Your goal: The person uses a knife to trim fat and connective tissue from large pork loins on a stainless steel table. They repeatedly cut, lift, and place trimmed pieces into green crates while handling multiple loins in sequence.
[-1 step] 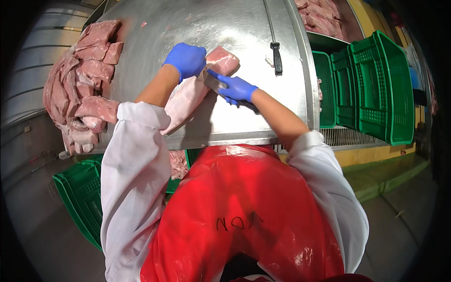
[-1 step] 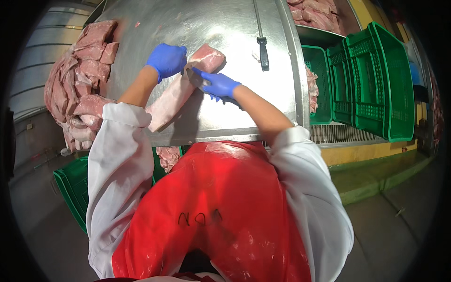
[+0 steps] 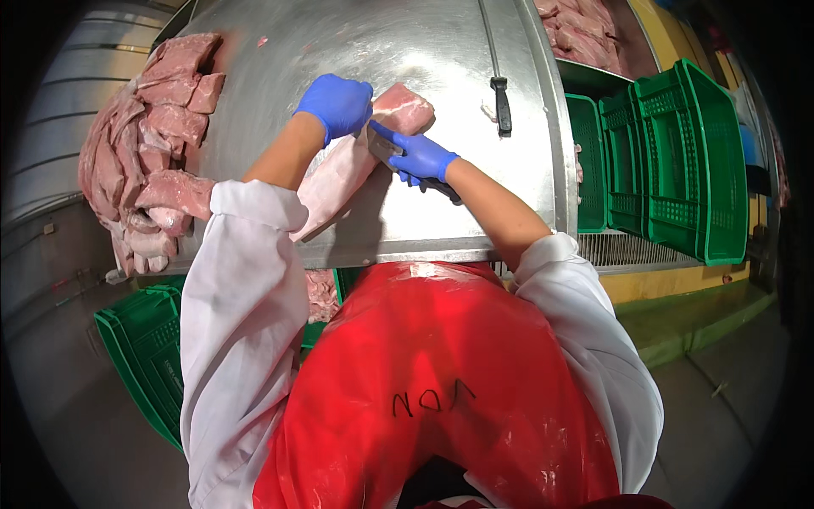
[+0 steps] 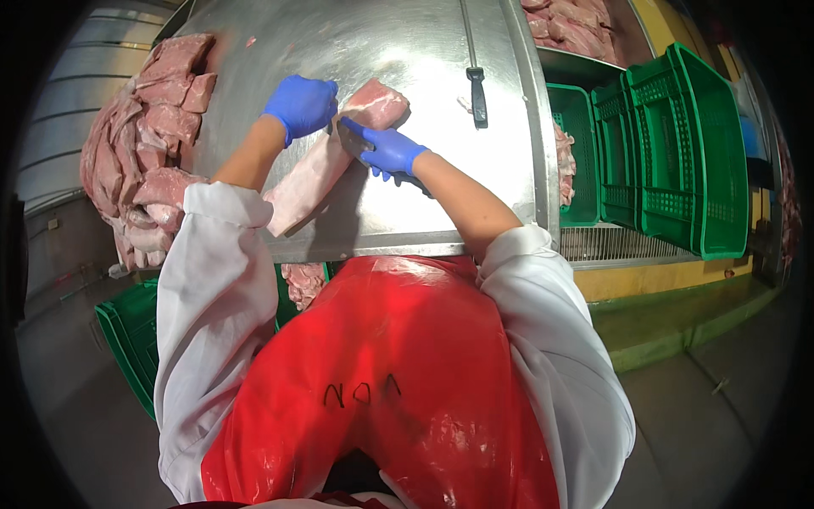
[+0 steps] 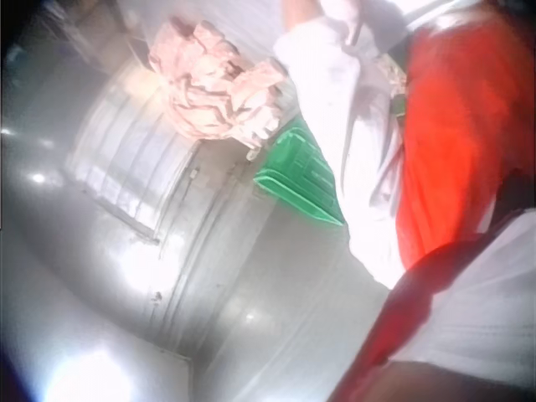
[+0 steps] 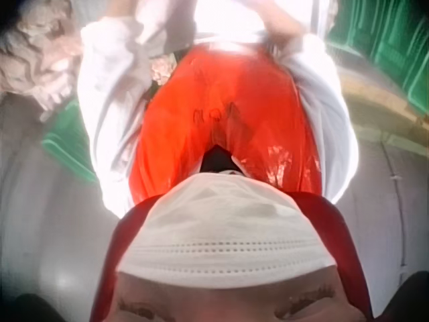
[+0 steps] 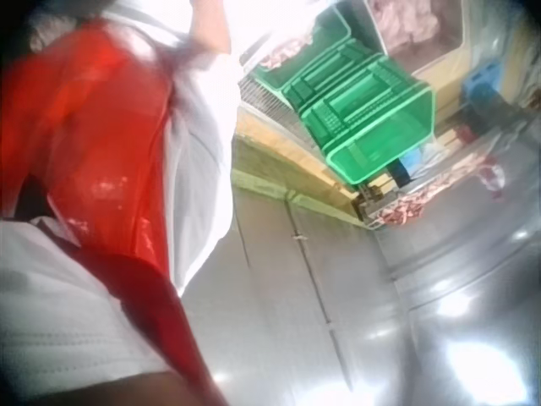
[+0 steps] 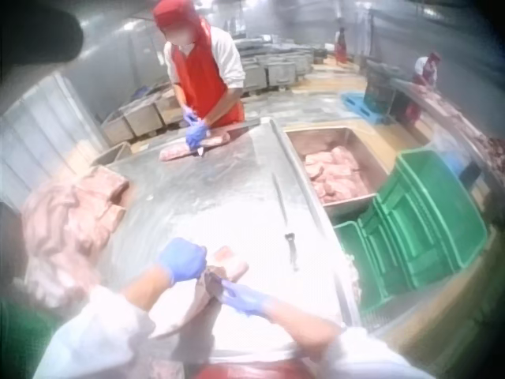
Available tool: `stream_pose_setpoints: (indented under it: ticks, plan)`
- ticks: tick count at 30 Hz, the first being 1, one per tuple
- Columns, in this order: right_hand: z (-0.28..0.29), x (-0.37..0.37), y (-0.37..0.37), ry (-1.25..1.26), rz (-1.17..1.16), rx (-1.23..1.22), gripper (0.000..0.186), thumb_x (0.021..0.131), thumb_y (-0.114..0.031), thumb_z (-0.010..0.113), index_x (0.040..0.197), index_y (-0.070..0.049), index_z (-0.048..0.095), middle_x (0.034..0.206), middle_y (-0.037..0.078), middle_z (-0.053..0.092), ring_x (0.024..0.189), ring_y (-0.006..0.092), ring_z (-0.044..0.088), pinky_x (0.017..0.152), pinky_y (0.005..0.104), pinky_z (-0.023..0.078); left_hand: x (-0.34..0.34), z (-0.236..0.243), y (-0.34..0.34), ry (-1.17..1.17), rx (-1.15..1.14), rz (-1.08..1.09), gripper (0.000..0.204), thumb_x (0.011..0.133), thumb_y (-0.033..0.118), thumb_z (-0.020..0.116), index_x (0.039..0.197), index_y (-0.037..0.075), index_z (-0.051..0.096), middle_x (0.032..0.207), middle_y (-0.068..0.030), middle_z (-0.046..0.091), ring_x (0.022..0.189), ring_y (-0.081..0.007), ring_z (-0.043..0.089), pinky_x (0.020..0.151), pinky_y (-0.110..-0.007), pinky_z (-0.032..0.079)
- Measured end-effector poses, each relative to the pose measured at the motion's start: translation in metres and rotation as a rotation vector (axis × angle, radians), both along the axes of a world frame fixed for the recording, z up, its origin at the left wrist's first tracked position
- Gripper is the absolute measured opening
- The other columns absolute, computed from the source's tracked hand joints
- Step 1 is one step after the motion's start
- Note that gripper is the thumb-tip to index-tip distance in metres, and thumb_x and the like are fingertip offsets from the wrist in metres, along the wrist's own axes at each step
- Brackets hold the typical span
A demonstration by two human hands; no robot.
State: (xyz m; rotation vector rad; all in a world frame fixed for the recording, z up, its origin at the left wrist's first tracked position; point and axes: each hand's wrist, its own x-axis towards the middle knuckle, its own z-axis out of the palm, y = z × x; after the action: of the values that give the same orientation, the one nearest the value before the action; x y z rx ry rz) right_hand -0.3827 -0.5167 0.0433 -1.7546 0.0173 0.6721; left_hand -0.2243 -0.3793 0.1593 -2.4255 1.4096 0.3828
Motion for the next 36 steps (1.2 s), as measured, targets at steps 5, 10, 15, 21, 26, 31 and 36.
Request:
stream_pose_setpoints:
  ticks: [5, 10, 15, 21, 26, 31, 36]
  plan:
    - [-0.008, -0.049, -0.027, 0.102, 0.177, -0.045, 0.077, 0.098, -0.012, 0.046, 0.159, -0.042, 0.011, 0.072, 0.006, 0.062, 0.055, 0.0138, 0.061, 0.054, 0.0305, 0.059, 0.013, 0.02, 0.035, -0.038, -0.096, 0.051, 0.026, 0.092, 0.029, 0.055, 0.091, 0.006, 0.067, 0.084, -0.02, 0.071, 0.077, -0.0417, 0.068, 0.074, -0.051, 0.054]
    - [0.0, -0.006, 0.013, 0.07, 0.155, -0.005, 0.076, 0.099, -0.016, 0.048, 0.16, -0.04, 0.009, 0.068, 0.007, 0.06, 0.055, 0.0164, 0.061, 0.051, 0.0326, 0.058, 0.001, 0.042, 0.032, -0.046, -0.111, 0.011, 0.026, 0.092, 0.029, 0.055, 0.093, 0.006, 0.067, 0.083, -0.0197, 0.07, 0.077, -0.0411, 0.068, 0.073, -0.051, 0.053]
    - [0.009, -0.016, 0.024, 0.082, 0.235, -0.039, 0.076, 0.099, -0.016, 0.049, 0.161, -0.037, 0.01, 0.072, 0.007, 0.061, 0.056, 0.0162, 0.062, 0.052, 0.0327, 0.058, 0.009, 0.058, 0.055, -0.09, -0.111, 0.07, 0.024, 0.092, 0.028, 0.056, 0.094, 0.006, 0.066, 0.083, -0.0194, 0.07, 0.077, -0.0408, 0.068, 0.073, -0.052, 0.053]
    - [0.022, -0.01, 0.051, 0.103, 0.228, -0.006, 0.077, 0.097, -0.014, 0.045, 0.161, -0.035, 0.007, 0.074, 0.01, 0.064, 0.055, 0.0171, 0.063, 0.053, 0.031, 0.06, -0.006, 0.079, 0.067, -0.121, -0.212, 0.013, 0.024, 0.091, 0.027, 0.058, 0.097, 0.005, 0.064, 0.083, -0.0193, 0.07, 0.078, -0.0402, 0.067, 0.072, -0.051, 0.053]
    - [0.003, -0.008, 0.089, 0.092, 0.166, 0.035, 0.078, 0.097, -0.011, 0.045, 0.161, -0.033, 0.007, 0.073, 0.01, 0.064, 0.054, 0.0173, 0.062, 0.052, 0.0322, 0.059, -0.01, 0.097, 0.073, -0.155, -0.194, 0.051, 0.025, 0.09, 0.029, 0.056, 0.095, 0.006, 0.066, 0.088, -0.0183, 0.071, 0.08, -0.0405, 0.068, 0.074, -0.05, 0.054]
    - [0.006, -0.055, 0.079, 0.069, 0.22, -0.019, 0.081, 0.095, -0.006, 0.046, 0.161, -0.035, 0.008, 0.068, 0.009, 0.062, 0.053, 0.0161, 0.062, 0.052, 0.0322, 0.059, -0.013, 0.109, 0.107, -0.16, -0.251, 0.104, 0.024, 0.091, 0.028, 0.06, 0.095, 0.005, 0.063, 0.083, -0.0176, 0.07, 0.077, -0.0389, 0.067, 0.069, -0.048, 0.053]
    - [0.009, -0.002, 0.135, 0.084, 0.104, -0.011, 0.081, 0.096, -0.006, 0.047, 0.161, -0.035, 0.009, 0.071, 0.011, 0.065, 0.054, 0.0157, 0.064, 0.055, 0.0313, 0.059, -0.03, 0.14, 0.107, -0.242, -0.298, 0.064, 0.018, 0.087, 0.017, 0.056, 0.083, 0.004, 0.068, 0.072, -0.016, 0.069, 0.061, -0.0307, 0.067, 0.059, -0.042, 0.053]
